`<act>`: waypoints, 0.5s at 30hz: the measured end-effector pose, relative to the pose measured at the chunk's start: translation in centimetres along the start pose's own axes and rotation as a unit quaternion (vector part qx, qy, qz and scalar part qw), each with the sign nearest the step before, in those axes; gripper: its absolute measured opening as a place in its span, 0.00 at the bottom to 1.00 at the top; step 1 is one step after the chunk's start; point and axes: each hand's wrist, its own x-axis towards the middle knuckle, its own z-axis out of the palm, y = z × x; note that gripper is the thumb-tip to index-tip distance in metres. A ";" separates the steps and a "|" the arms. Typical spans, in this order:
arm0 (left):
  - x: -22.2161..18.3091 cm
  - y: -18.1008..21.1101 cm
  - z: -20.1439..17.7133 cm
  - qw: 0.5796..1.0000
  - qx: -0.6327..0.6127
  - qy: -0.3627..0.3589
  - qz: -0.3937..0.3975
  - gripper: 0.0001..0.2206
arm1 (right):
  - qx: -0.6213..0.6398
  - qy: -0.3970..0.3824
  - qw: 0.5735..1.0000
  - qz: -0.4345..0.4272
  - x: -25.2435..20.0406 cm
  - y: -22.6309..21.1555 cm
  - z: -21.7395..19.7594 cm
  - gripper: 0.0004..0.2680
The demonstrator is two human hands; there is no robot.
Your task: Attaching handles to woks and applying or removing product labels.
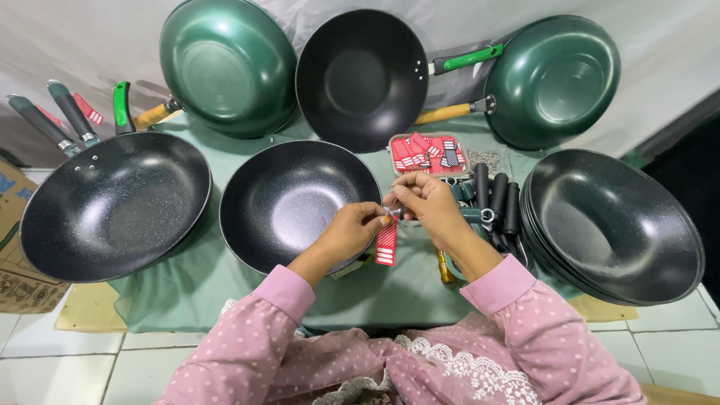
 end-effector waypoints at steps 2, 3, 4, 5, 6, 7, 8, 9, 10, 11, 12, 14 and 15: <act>0.5 -0.8 0.2 1.000 -0.021 0.002 -0.009 0.07 | 0.005 0.012 1.000 -0.013 0.1 -0.1 0.0 0.04; 0.8 -1.1 0.2 0.999 -0.042 0.005 -0.017 0.07 | 0.009 0.024 0.999 -0.026 0.1 -0.2 0.0 0.04; 1.0 -1.5 0.3 0.999 -0.042 0.005 -0.017 0.07 | 0.009 0.024 0.999 -0.026 0.1 -0.1 -0.1 0.04; 1.2 -1.9 0.2 0.999 -0.029 0.012 -0.019 0.07 | 0.006 0.033 0.999 -0.036 0.2 0.0 -0.3 0.05; 1.4 -2.3 0.2 0.999 -0.016 0.019 -0.022 0.07 | 0.003 0.042 0.998 -0.046 0.2 0.1 -0.4 0.05; 1.3 -2.0 0.1 0.999 -0.016 0.019 -0.022 0.07 | 0.003 0.042 0.998 -0.045 0.3 0.2 -0.4 0.05; 1.2 -1.7 0.0 0.999 -0.017 0.025 -0.020 0.07 | 0.009 0.047 0.998 -0.050 0.4 0.3 -0.4 0.05; 1.2 -1.4 -0.1 0.999 -0.018 0.030 -0.017 0.06 | 0.014 0.052 0.997 -0.055 0.5 0.3 -0.5 0.06; 1.1 -1.3 -0.2 0.999 -0.018 0.031 -0.017 0.06 | 0.014 0.052 0.997 -0.055 0.4 -0.1 -0.4 0.06; 1.1 -1.3 -0.2 0.999 -0.006 0.036 -0.017 0.06 | 0.019 0.051 0.997 -0.059 0.3 -0.4 -0.3 0.07; 1.1 -1.2 -0.2 0.999 0.006 0.041 -0.018 0.06 | 0.025 0.050 0.997 -0.062 0.2 -0.8 -0.1 0.08; 0.8 -0.6 -0.6 0.999 0.005 0.047 -0.019 0.06 | 0.033 0.045 0.996 -0.070 0.3 -0.6 -0.5 0.09; 0.7 -0.3 -0.8 0.998 0.005 0.054 -0.022 0.06 | 0.042 0.040 0.995 -0.077 0.3 -0.5 -0.7 0.10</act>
